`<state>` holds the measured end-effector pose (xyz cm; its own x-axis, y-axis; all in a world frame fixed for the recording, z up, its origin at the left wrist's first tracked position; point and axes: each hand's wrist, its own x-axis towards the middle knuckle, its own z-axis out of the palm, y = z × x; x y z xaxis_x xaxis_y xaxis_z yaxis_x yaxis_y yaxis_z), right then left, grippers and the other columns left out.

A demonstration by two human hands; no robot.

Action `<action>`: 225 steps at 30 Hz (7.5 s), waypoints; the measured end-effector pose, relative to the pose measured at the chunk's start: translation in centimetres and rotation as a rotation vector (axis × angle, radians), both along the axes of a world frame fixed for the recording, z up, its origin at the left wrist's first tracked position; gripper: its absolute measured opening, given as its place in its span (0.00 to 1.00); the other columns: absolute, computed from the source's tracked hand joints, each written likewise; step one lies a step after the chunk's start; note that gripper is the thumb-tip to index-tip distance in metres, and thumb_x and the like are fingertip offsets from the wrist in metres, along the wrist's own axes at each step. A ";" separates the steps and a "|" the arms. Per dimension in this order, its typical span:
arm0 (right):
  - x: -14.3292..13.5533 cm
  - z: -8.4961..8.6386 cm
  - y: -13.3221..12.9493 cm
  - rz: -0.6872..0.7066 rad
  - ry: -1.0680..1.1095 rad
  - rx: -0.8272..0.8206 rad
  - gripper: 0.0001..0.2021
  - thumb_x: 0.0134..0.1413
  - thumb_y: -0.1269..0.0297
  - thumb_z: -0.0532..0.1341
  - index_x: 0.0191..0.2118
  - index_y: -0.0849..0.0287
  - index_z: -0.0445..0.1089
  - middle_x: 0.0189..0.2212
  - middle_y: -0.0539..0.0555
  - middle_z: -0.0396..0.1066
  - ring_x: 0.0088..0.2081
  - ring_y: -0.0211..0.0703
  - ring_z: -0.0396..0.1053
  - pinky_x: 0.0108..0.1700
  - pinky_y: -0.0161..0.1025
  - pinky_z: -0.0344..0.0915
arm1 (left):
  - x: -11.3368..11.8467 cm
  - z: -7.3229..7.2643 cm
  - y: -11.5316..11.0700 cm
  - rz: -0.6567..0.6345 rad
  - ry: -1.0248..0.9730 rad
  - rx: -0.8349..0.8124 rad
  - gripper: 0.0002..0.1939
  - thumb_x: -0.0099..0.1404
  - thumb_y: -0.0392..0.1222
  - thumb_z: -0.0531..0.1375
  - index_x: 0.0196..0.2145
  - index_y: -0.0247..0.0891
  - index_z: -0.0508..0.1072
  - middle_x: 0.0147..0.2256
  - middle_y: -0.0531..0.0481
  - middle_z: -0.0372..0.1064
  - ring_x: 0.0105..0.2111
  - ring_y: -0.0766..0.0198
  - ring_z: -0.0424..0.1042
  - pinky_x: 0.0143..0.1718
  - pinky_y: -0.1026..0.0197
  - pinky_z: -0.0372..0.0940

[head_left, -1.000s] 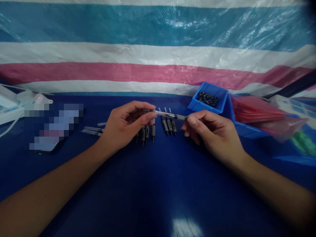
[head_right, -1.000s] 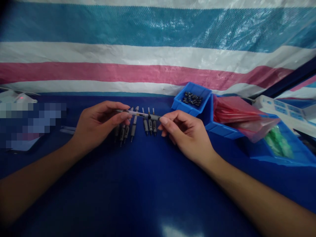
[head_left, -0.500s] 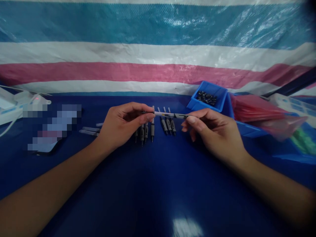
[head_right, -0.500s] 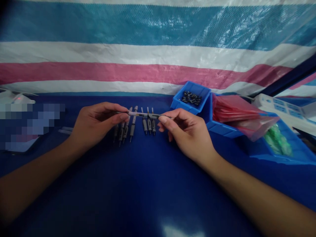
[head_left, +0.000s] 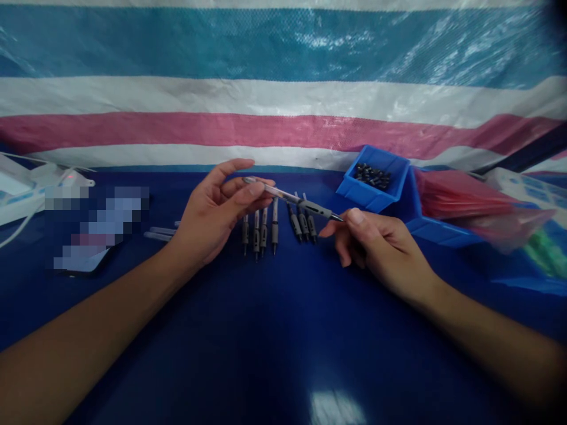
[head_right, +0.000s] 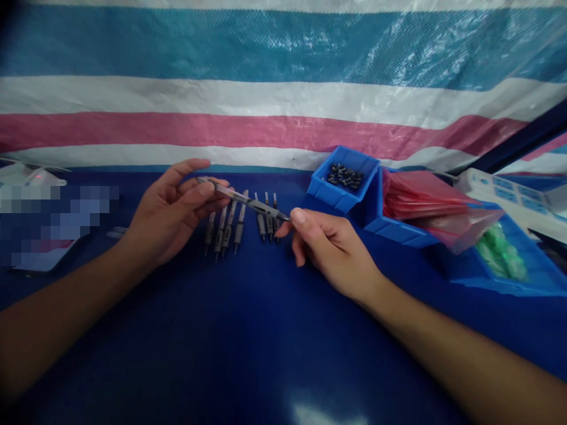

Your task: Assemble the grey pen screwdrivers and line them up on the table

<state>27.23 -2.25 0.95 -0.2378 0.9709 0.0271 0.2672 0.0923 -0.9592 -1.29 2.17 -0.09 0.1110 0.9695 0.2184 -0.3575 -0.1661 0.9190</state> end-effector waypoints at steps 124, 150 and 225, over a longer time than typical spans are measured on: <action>0.2 -0.4 0.6 0.020 0.057 -0.091 0.35 0.74 0.26 0.61 0.36 0.56 0.83 0.19 0.51 0.73 0.18 0.36 0.57 0.23 0.39 0.47 | -0.7 3.1 0.4 -0.022 -0.585 -0.440 0.18 0.93 0.39 0.50 0.46 0.36 0.77 0.31 0.54 0.76 0.16 0.77 0.59 0.18 0.69 0.58; 0.2 -0.4 0.6 0.029 0.043 -0.086 0.35 0.74 0.26 0.61 0.37 0.56 0.83 0.19 0.51 0.74 0.18 0.35 0.57 0.22 0.38 0.48 | -0.3 3.5 0.2 -0.023 -0.601 -0.444 0.18 0.91 0.32 0.49 0.64 0.37 0.76 0.35 0.54 0.77 0.17 0.77 0.63 0.21 0.70 0.60; 0.3 -0.4 0.7 0.065 0.018 -0.086 0.34 0.77 0.28 0.59 0.40 0.56 0.85 0.21 0.51 0.75 0.20 0.37 0.60 0.24 0.38 0.51 | -0.8 3.3 -0.2 -0.090 -0.725 -0.507 0.25 0.93 0.36 0.40 0.49 0.34 0.76 0.29 0.52 0.75 0.14 0.77 0.62 0.17 0.72 0.58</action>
